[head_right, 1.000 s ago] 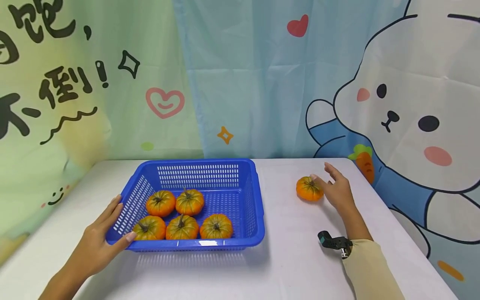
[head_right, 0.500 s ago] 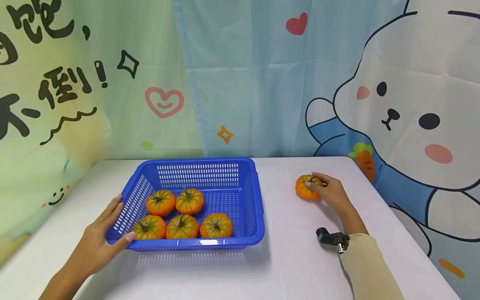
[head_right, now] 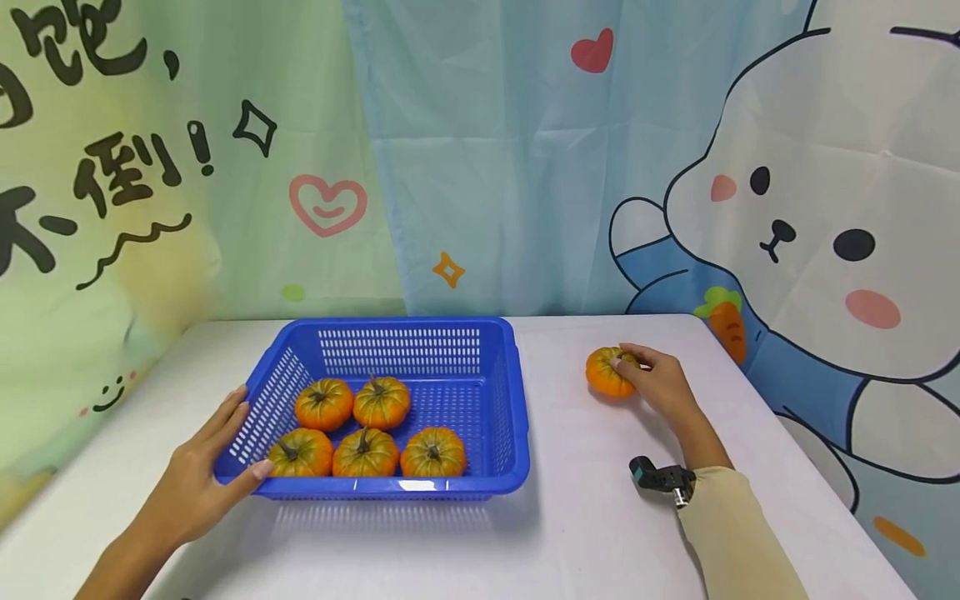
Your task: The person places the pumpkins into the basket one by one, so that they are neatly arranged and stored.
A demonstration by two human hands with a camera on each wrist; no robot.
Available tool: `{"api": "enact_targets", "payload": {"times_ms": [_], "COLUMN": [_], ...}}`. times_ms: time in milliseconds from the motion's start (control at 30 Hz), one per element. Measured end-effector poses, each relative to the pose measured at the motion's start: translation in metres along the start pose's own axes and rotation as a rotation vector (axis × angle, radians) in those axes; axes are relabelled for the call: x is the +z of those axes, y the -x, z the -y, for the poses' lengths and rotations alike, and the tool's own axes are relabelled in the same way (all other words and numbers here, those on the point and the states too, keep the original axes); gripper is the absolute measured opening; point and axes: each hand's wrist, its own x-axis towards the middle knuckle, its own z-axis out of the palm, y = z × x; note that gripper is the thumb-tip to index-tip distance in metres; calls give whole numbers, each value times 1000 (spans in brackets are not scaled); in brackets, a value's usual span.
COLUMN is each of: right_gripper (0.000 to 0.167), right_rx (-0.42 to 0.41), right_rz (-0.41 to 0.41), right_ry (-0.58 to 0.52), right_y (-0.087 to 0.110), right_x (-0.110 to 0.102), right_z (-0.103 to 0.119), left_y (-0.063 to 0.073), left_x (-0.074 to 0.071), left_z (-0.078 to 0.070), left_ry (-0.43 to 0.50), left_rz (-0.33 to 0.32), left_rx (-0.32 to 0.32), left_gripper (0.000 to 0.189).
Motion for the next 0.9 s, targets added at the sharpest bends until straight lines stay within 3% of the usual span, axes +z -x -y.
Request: {"api": "enact_targets", "payload": {"times_ms": [200,367,900], "right_gripper": [79,70,55], "right_rx": [-27,-86,-337], "right_rz": [-12,-11,132], "right_ry": [-3,-11,-9], "right_y": [-1,-1,22], "right_x": [-2,0,10], "right_z": [15,35,119], "left_y": [-1,0,0], "left_x": [1,1,-2], "left_z": [1,0,0], "left_ry": [6,2,15], "left_rz": [-5,-7,10], "left_rx": [15,14,-24], "left_gripper": [82,83,85]}}
